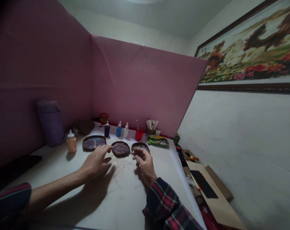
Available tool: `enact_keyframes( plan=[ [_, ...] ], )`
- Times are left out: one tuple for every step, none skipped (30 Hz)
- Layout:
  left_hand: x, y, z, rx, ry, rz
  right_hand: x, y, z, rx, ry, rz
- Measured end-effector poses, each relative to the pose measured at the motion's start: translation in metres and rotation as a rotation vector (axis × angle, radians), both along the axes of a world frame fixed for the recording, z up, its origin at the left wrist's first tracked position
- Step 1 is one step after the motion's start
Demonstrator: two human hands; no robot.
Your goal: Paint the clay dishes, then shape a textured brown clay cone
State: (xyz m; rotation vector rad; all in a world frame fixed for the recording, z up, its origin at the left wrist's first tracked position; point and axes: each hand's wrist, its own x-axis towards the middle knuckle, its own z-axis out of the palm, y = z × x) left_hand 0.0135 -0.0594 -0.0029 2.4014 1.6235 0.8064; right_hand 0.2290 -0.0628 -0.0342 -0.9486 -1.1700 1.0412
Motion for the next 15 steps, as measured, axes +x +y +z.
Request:
enact_keyframes(
  plan=[
    [-0.004,-0.003,-0.004,-0.003,-0.015,0.009,0.000,-0.001,0.001,-0.042,0.062,0.059],
    [-0.007,-0.004,-0.009,0.008,-0.029,0.017,0.000,-0.001,0.001,-0.075,0.115,0.109],
    [-0.010,-0.005,-0.013,0.031,-0.040,0.026,0.000,-0.002,0.002,-0.102,0.161,0.147],
    [-0.013,-0.005,-0.016,0.066,-0.046,0.035,0.000,-0.003,0.003,-0.123,0.196,0.176],
    [-0.015,-0.005,-0.019,0.105,-0.045,0.042,0.000,-0.003,0.003,-0.141,0.222,0.196],
    [-0.017,-0.004,-0.022,0.140,-0.042,0.052,0.001,-0.003,0.004,-0.158,0.241,0.211],
    [-0.019,-0.003,-0.024,0.168,-0.039,0.061,0.001,-0.003,0.004,-0.171,0.258,0.221],
    [-0.021,-0.001,-0.025,0.190,-0.040,0.068,0.002,-0.004,0.005,-0.181,0.275,0.226],
    [-0.023,0.000,-0.026,0.207,-0.043,0.071,0.003,-0.004,0.005,-0.189,0.294,0.228],
    [-0.025,0.002,-0.026,0.221,-0.048,0.069,0.003,-0.004,0.006,-0.198,0.314,0.231],
    [-0.026,0.002,-0.027,0.233,-0.053,0.065,0.004,-0.005,0.006,-0.207,0.335,0.237],
    [-0.027,0.003,-0.027,0.245,-0.056,0.059,0.004,-0.005,0.007,-0.215,0.351,0.250],
    [-0.027,0.003,-0.028,0.255,-0.056,0.052,0.004,-0.006,0.007,-0.222,0.362,0.266],
    [-0.027,0.003,-0.028,0.261,-0.058,0.048,0.004,-0.007,0.007,-0.226,0.363,0.284],
    [-0.027,0.002,-0.028,0.264,-0.060,0.046,0.004,-0.007,0.008,-0.228,0.356,0.298]
  ],
)
